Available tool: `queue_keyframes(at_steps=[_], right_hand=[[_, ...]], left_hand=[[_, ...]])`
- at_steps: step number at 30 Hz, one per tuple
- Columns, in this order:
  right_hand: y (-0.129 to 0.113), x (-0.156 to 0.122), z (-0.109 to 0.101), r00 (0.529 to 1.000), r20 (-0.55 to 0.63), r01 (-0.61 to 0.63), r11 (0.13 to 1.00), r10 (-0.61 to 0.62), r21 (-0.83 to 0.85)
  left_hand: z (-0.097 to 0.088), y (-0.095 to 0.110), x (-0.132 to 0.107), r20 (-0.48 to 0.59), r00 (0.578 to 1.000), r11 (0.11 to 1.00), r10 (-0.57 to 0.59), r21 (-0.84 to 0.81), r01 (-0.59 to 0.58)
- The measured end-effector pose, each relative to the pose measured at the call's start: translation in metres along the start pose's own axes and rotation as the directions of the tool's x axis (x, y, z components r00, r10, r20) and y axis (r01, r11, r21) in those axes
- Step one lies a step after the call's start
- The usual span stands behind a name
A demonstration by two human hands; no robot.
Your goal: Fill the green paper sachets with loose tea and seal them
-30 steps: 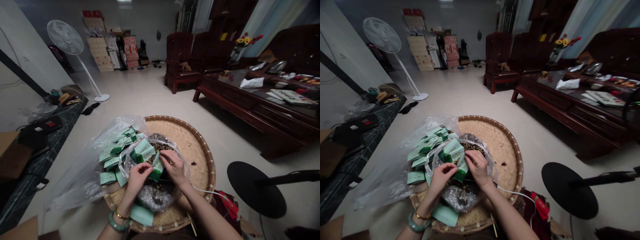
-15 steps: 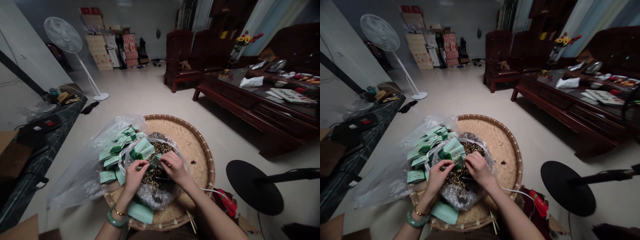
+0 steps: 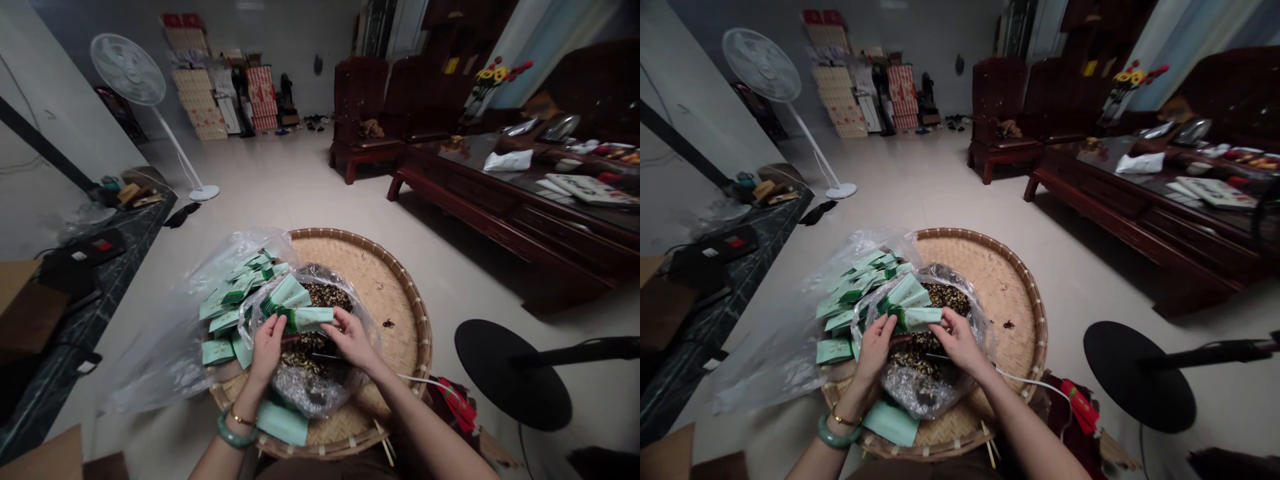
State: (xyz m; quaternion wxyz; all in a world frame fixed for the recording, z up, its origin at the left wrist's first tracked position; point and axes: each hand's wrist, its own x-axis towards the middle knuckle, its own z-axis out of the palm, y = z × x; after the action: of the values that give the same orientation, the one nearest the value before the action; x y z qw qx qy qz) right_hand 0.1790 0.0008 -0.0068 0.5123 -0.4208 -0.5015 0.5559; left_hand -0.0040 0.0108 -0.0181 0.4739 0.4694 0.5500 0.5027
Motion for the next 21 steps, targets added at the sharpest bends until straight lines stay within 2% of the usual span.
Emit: queue_keyframes(at_steps=[2,4,7,9,11,12,14,16,18,20,21], right_hand=[[-0.002,-0.003,0.002,0.992,0.111,-0.080,0.990,0.068,0.113],[-0.003,-0.006,0.004,0.962,0.215,-0.216,0.950,0.167,0.227],[0.000,-0.009,0.006,0.914,0.284,-0.375,0.871,0.291,0.317],[0.004,-0.009,0.006,0.912,0.282,-0.384,0.865,0.299,0.322],[0.009,-0.008,0.006,0.926,0.263,-0.347,0.889,0.272,0.300],[0.012,-0.008,0.006,0.932,0.248,-0.329,0.903,0.264,0.277],[0.015,-0.006,0.007,0.941,0.217,-0.306,0.929,0.261,0.207],[0.013,-0.005,0.009,0.944,0.213,-0.284,0.948,0.251,0.142],[0.009,-0.004,0.011,0.949,0.236,-0.240,0.965,0.210,0.104],[0.003,-0.003,0.012,0.953,0.262,-0.176,0.982,0.153,0.065],[0.000,-0.002,0.012,0.953,0.277,-0.140,0.990,0.125,0.034]], left_hand=[[0.001,-0.001,-0.001,-0.007,1.000,1.000,0.007,0.016,-0.007],[0.001,-0.001,-0.003,0.016,0.999,0.996,0.048,0.069,-0.049],[0.000,-0.002,-0.005,0.086,0.993,0.984,0.084,0.147,-0.096],[-0.004,-0.004,-0.005,0.097,0.989,0.961,0.110,0.245,-0.131],[-0.007,-0.005,-0.005,0.068,0.978,0.903,0.197,0.377,-0.208],[-0.008,-0.004,-0.006,0.056,0.959,0.852,0.277,0.448,-0.272],[-0.009,-0.001,-0.009,0.090,0.880,0.692,0.467,0.583,-0.427],[-0.010,0.004,-0.013,0.269,0.772,0.476,0.576,0.656,-0.585],[-0.010,0.008,-0.015,0.496,0.685,0.318,0.533,0.633,-0.706],[-0.011,0.008,-0.014,0.615,0.638,0.284,0.464,0.579,-0.764],[-0.012,0.007,-0.013,0.629,0.634,0.305,0.450,0.559,-0.771]])
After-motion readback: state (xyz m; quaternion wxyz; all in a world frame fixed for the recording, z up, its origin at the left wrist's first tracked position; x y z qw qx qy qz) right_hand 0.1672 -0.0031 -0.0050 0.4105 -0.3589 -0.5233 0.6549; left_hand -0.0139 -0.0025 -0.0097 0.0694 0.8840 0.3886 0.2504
